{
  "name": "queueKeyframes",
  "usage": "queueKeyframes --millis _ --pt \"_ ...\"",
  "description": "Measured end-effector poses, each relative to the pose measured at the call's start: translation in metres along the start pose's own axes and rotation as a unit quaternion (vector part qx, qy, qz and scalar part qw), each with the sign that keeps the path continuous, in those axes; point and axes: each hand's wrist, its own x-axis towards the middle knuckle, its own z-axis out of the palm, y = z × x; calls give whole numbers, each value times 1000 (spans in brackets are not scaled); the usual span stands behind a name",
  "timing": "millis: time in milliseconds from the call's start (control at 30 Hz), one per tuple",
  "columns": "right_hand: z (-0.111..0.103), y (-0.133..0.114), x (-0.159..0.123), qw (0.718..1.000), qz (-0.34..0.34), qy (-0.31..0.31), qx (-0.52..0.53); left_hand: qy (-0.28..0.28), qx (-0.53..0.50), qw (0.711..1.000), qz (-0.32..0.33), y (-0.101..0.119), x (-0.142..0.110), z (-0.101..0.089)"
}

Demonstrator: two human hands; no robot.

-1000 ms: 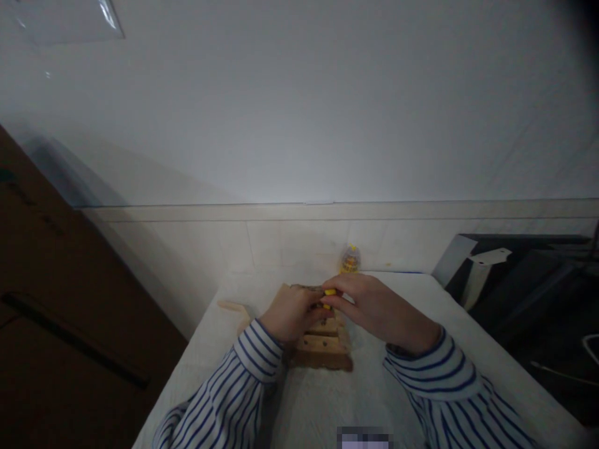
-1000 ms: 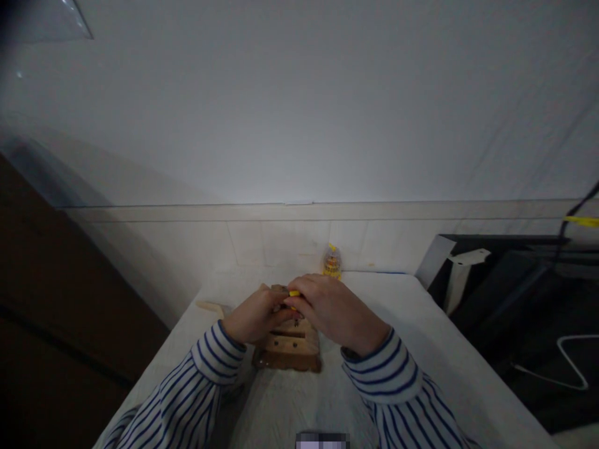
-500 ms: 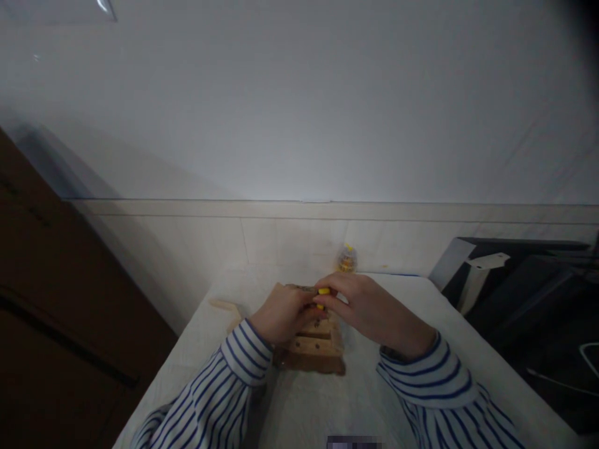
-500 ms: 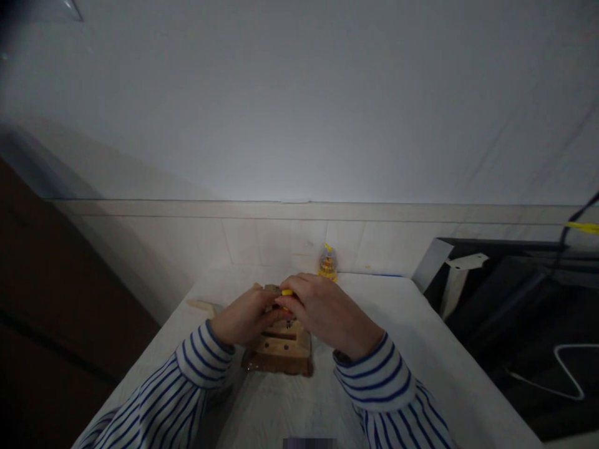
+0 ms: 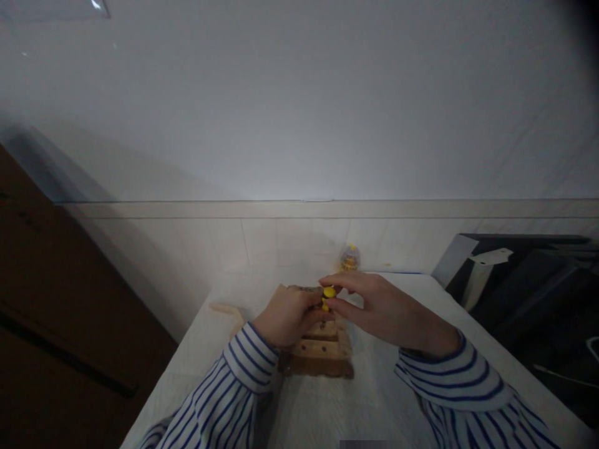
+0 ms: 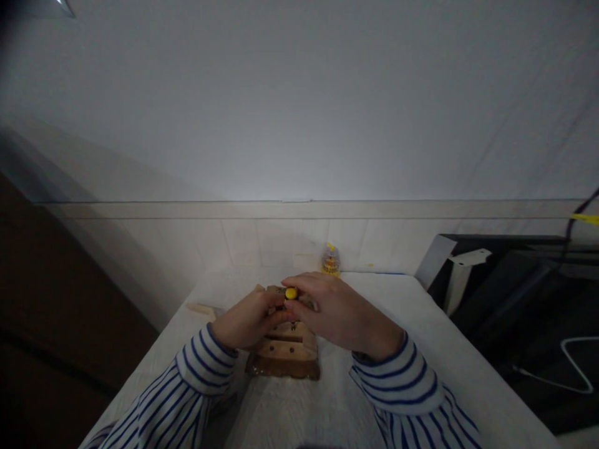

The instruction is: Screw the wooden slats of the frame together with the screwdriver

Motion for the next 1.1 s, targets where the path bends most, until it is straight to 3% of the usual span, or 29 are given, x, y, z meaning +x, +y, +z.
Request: queueKeyframes --millis 233,767,1100 --pt "0 1 2 999 -19 -31 -9 5 -7 1000 17 -6 1 7" --pt "-1 0 3 998 0 -25 -55 -27 -41 998 27 -2 3 5" --pt "1 2 3 999 9 -23 -42 -5 -80 997 -5 0 2 4"
